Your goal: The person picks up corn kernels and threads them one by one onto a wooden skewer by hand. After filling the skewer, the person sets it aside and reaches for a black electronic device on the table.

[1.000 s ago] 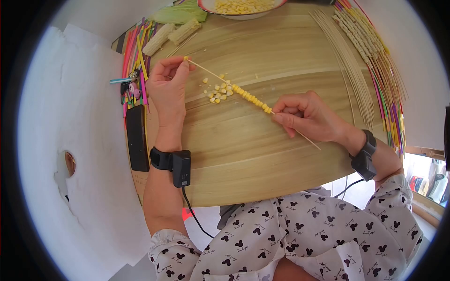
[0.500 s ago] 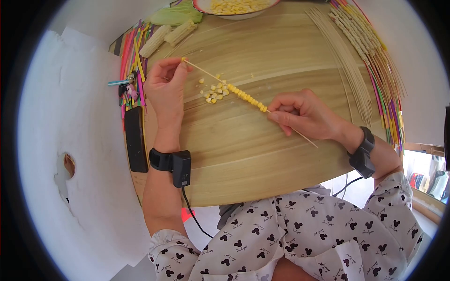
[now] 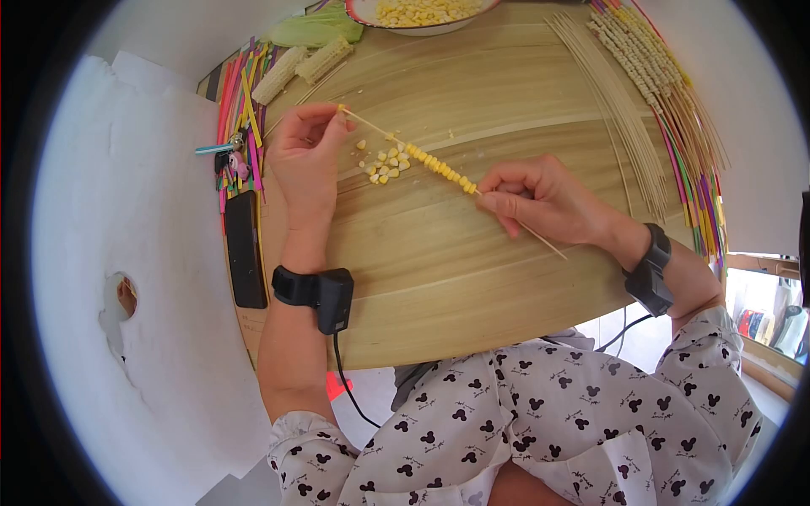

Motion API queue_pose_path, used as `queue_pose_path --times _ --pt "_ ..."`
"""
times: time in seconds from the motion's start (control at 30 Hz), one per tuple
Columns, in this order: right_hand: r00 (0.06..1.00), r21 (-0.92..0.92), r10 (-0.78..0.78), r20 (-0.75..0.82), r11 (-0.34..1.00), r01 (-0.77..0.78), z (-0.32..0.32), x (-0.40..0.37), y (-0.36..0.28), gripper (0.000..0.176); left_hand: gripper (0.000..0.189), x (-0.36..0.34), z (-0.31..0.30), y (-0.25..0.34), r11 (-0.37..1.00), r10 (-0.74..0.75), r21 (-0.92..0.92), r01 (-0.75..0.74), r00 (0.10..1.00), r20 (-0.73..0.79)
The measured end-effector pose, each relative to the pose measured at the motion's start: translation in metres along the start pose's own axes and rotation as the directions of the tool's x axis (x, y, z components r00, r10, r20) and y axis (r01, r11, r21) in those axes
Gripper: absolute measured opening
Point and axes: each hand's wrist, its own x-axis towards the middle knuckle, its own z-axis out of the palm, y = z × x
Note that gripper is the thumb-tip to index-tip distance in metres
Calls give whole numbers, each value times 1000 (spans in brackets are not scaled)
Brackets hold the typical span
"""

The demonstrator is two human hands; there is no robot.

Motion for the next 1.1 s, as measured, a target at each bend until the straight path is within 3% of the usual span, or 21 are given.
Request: queue_pose_path --times 0.2,0.37,0.77,1.1 --pt "1000 12 -11 -14 1000 11 1 1 2 16 12 -4 4 2 999 -5 -54 6 1000 26" --pt "999 16 10 -35 1000 -9 1 1 0 17 11 -11 15 13 999 -31 45 27 994 102" --pt "998 1 -41 -55 999 41 -1 2 9 18 10 -28 34 32 991 -112 -41 126 962 247" --pt "998 -15 -57 -40 998 57 -1 3 10 22 14 -31 34 35 994 -101 2 105 952 287"
